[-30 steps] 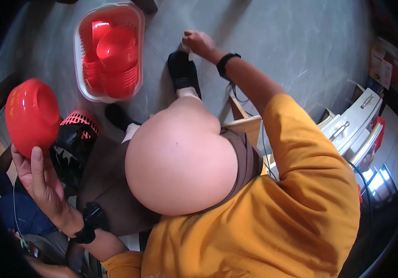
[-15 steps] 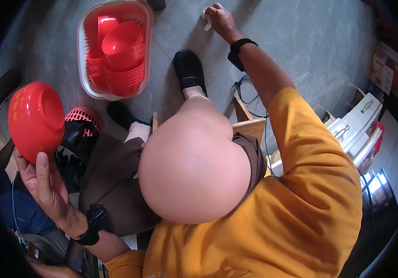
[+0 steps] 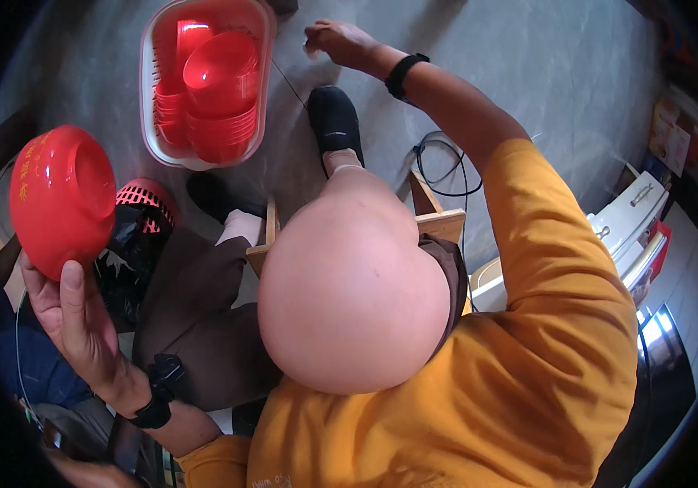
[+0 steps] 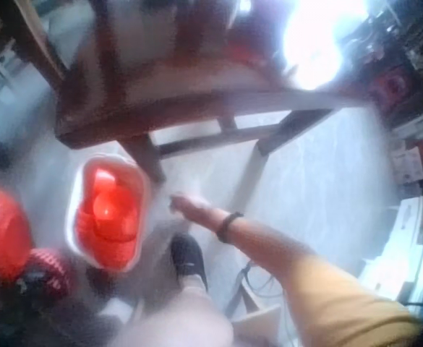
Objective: Wiping and cleaning small red plastic bowls with a cloth or tissue.
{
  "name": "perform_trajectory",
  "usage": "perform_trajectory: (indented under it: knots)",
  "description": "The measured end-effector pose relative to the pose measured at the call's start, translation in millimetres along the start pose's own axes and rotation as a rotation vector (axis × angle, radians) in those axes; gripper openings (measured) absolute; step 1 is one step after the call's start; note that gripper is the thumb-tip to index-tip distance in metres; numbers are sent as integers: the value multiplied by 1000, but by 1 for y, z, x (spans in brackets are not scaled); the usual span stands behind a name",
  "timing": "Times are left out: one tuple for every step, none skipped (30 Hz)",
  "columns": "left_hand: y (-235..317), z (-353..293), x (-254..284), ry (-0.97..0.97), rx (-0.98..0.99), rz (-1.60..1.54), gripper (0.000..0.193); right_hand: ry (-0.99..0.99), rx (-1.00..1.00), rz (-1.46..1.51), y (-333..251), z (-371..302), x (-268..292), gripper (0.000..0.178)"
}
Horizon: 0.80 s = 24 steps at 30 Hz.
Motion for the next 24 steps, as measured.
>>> perform_trajectory:
  knots:
    - [1,3,-3,-6,-1,4,43,-78,34,-39,-4,4,-13,20]
    - [2,5,-6,-12,-2,7,44,-118,46,-67,-3,4,-20,21]
    - [0,5,-5,-5,7,12,44,-122,52,-56,-4,1,-23,21]
    - [1,5,-3,12,-3,-5,44,-146,81,-36,-7,-7,-22,20]
    - [2,4,0,28,-13,-23,44,-171,110,-18,-8,-16,-19,19]
    - [3,5,-1,29,-11,-25,44,-174,111,-17,-3,-31,-17,19]
    - [3,6,-2,20,-8,-27,44,-189,104,-4,5,-52,-21,14]
    - [2,7,-3,12,-5,-27,44,-204,99,10,10,-66,-23,9]
    - [1,6,-1,15,-5,-26,44,-204,101,11,9,-72,-21,9]
    - [0,5,3,6,0,-21,44,-201,121,1,6,-77,-19,11]
    - [-1,4,4,-2,4,-14,44,-197,141,-9,3,-80,-19,13]
    - [-2,4,2,-9,-1,-24,44,-200,135,-21,14,-81,-19,13]
    - [-2,4,-1,-12,-9,-33,44,-209,86,-126,33,-79,-24,14]
    - [-2,5,-4,-13,-15,-39,44,-217,38,-230,49,-80,-28,16]
    - [-2,-1,2,5,-2,-18,44,-139,-58,-53,52,-59,-17,18]
    - [-1,-5,4,12,3,-5,44,-148,-204,-77,65,-47,-14,18]
    - [0,-1,-1,-11,-6,-21,44,-38,-130,-147,92,-45,-4,18]
    - [-1,-3,3,0,4,-7,44,76,-155,-108,95,-31,-2,17]
    - [-3,-1,3,3,7,-4,44,192,-189,-87,105,-23,13,17]
    - [-3,1,3,6,11,0,44,194,-189,-89,127,-23,1,17]
    - [-4,14,-9,-38,-16,-46,44,302,-177,-254,178,-51,19,13]
    - [-7,22,-15,-54,-30,-80,44,402,-143,-402,202,-70,39,11]
    - [-12,19,-9,-26,-12,-60,44,401,-135,-372,192,-61,20,11]
    - [-11,11,0,10,9,-26,44,379,-376,-78,188,-44,-3,13]
Point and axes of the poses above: each hand's wrist, its own z-axis towards the middle knuckle, its own x-axis out of the back of the hand, y = z × x, the point moved 9 cm from there along z, towards the middle knuckle, and after that the axes turned 3 degrees about z, right-handed, at the moved point
